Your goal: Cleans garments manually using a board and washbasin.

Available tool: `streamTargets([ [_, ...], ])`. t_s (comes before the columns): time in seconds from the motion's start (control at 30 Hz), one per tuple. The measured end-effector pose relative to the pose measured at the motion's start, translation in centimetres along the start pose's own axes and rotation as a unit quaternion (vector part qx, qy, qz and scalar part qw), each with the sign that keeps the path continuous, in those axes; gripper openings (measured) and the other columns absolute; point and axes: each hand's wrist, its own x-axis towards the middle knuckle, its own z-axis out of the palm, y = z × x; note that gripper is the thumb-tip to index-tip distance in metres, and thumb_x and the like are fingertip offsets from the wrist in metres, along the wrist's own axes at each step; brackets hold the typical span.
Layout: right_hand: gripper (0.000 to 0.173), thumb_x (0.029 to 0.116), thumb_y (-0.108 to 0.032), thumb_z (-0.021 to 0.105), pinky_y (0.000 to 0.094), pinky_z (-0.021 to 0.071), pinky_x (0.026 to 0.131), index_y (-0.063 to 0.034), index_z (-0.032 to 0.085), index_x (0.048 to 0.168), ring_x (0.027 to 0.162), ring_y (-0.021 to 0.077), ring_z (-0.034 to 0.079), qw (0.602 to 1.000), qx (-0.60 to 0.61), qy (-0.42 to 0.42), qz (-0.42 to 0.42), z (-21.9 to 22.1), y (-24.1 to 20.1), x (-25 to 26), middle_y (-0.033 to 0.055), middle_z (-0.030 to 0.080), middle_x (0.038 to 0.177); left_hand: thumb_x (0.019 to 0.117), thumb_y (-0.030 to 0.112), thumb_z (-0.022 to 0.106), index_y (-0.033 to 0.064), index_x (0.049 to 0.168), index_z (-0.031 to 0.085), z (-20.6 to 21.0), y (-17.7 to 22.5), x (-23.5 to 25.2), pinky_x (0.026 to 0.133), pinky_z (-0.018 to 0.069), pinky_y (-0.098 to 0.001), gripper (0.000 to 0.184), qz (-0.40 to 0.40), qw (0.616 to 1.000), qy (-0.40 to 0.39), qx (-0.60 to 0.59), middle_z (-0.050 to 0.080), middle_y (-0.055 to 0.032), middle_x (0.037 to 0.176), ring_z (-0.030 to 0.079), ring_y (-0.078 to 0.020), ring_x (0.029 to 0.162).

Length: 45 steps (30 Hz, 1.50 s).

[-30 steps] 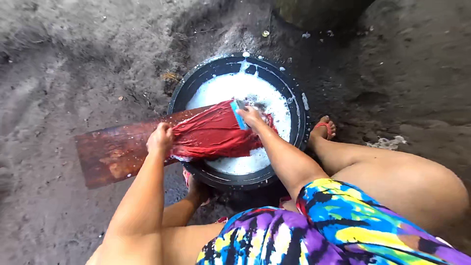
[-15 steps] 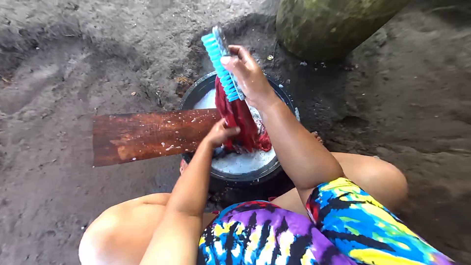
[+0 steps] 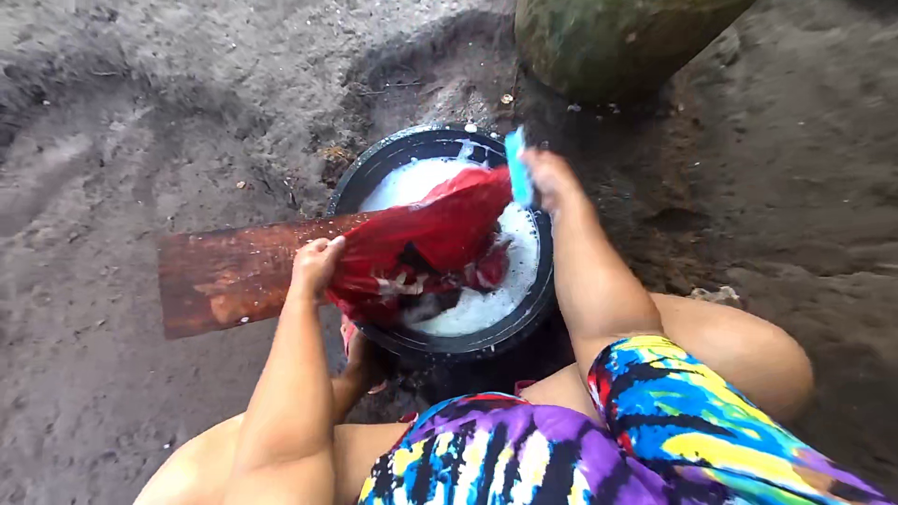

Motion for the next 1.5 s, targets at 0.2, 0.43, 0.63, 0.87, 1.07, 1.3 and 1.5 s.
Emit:
streamTargets([
  [0.2,0.08,0.0981,-0.038,0.064,0.0655,0.0462,0.105,0.0008,0.029,0.159,0.133,0.0524,0.05,0.968,-0.19,0.059,0.149,11.0,12.8,-2.9,0.0359,0.04,0.152,0.102,0.049,0.056,0.0025,0.104,0.074,5.3,-3.7,0.8,0.097,0.0422,-0.07,0.05,0.004,0.932,0.112,0.344,0.07,-0.0253,0.113,0.062,-0.0477,0.117],
  [0.43,0.079,0.0939,-0.045,0.07,0.0582,0.0541,0.093,-0.022,0.036,0.162,0.12,0.0403,0.063,0.893,-0.313,-0.224,-0.235,24.9,7.1,-10.5,0.023,0.059,0.139,0.0925,0.02,0.063,-0.0012,0.085,0.073,6.8,-5.8,0.7,0.098,0.0393,-0.0684,0.024,0.093,0.921,0.174,0.335,0.069,-0.0246,0.117,0.059,-0.0482,0.119],
  [0.63,0.078,0.1001,-0.05,0.058,0.0637,0.0498,0.099,-0.0155,0.029,0.164,0.126,0.0461,0.058,0.934,-0.352,-0.044,-0.038,17.7,10.9,1.4,0.0273,0.054,0.143,0.0947,0.02,0.059,-0.0021,0.082,0.07,7.1,-5.8,0.8,0.098,0.0387,-0.0656,0.028,0.091,0.914,0.178,0.352,0.069,-0.0245,0.114,0.06,-0.0455,0.117],
  [0.87,0.073,0.099,-0.046,0.062,0.0587,0.0547,0.093,-0.0172,0.037,0.161,0.121,0.0415,0.063,0.916,-0.292,-0.202,-0.186,25.1,6.7,-8.2,0.0239,0.06,0.137,0.093,0.018,0.062,-0.0013,0.085,0.072,7.2,-6.1,0.8,0.099,0.038,-0.0657,0.023,0.092,0.912,0.172,0.362,0.069,-0.023,0.115,0.059,-0.0443,0.119],
  [1.07,0.08,0.0998,-0.052,0.057,0.0641,0.0495,0.099,-0.0125,0.028,0.164,0.126,0.0476,0.058,0.933,-0.358,-0.021,0.003,16.9,9.3,3.8,0.0289,0.05,0.147,0.0916,0.018,0.065,0.0008,0.084,0.073,7.3,-5.8,1.0,0.099,0.0391,-0.0636,0.02,0.093,0.912,0.179,0.358,0.07,-0.0216,0.112,0.06,-0.0429,0.117],
  [1.3,0.075,0.097,-0.047,0.063,0.0599,0.0556,0.092,-0.0188,0.037,0.161,0.117,0.0412,0.065,0.935,-0.274,-0.175,-0.144,24.5,7.5,-6.5,0.0235,0.06,0.138,0.0927,0.019,0.065,0.0015,0.088,0.074,6.9,-6.1,1.5,0.105,0.0364,-0.0647,0.02,0.096,0.916,0.167,0.352,0.068,-0.0196,0.124,0.056,-0.042,0.127],
  [1.5,0.08,0.0976,-0.05,0.064,0.0645,0.0442,0.107,-0.0142,0.033,0.162,0.138,0.0518,0.045,0.957,-0.28,-0.044,0.063,13.8,10.1,2.8,0.0347,0.03,0.159,0.0976,0.013,0.059,-0.0083,0.101,0.072,7.2,-3.6,1.0,0.104,0.0417,-0.0641,0.025,0.105,0.952,0.156,0.243,0.07,-0.0279,0.116,0.062,-0.0468,0.119],
])
